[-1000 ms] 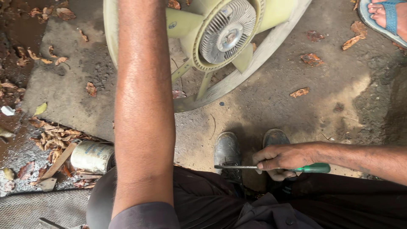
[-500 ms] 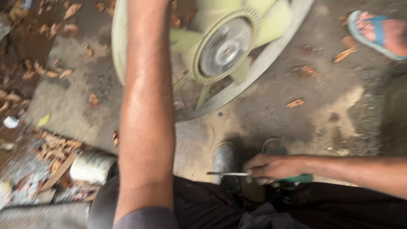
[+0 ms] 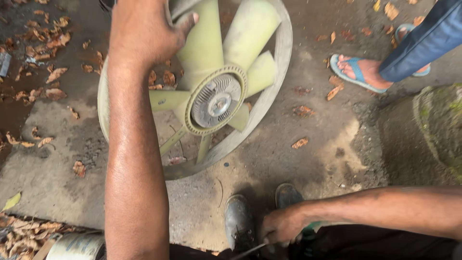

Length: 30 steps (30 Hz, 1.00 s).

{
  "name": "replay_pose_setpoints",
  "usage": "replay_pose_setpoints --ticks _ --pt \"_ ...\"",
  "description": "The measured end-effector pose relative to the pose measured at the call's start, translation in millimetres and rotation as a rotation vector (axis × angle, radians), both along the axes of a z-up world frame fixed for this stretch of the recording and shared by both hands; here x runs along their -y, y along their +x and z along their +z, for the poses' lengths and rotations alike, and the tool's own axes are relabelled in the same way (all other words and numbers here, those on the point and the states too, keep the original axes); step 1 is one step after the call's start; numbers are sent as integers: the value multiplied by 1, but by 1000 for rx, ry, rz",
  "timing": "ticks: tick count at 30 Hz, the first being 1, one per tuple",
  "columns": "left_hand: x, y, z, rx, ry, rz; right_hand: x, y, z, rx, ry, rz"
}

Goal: The person uses a screwdriver to tighten the central hub of a large vehicle fan lying on the ground. They repeatedly rotate the fan and apply torque to the hub while several bystanders watch.

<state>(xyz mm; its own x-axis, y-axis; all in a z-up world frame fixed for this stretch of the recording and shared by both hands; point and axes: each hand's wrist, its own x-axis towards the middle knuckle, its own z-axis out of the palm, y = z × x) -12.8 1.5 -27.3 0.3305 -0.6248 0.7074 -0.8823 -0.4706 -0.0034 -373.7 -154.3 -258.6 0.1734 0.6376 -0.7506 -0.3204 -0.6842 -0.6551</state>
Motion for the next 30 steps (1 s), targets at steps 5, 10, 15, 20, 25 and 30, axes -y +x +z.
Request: replay_pose_setpoints --ticks 5,10,15,20,25,30 --pt "5 -4 6 -56 32 46 48 39 18 668 -8 -138" --pt "18 -4 18 -304 79 92 90 82 70 813 -379 -325" --pt "39 5 34 -265 139 133 104 127 101 1096 -444 -385" --pt "38 24 36 -498 203 149 116 163 62 1177 -314 -619" --pt "48 36 38 -497 239 222 137 177 33 1033 -370 -630" --pt "45 43 31 -471 208 241 137 189 35 1084 -260 -655"
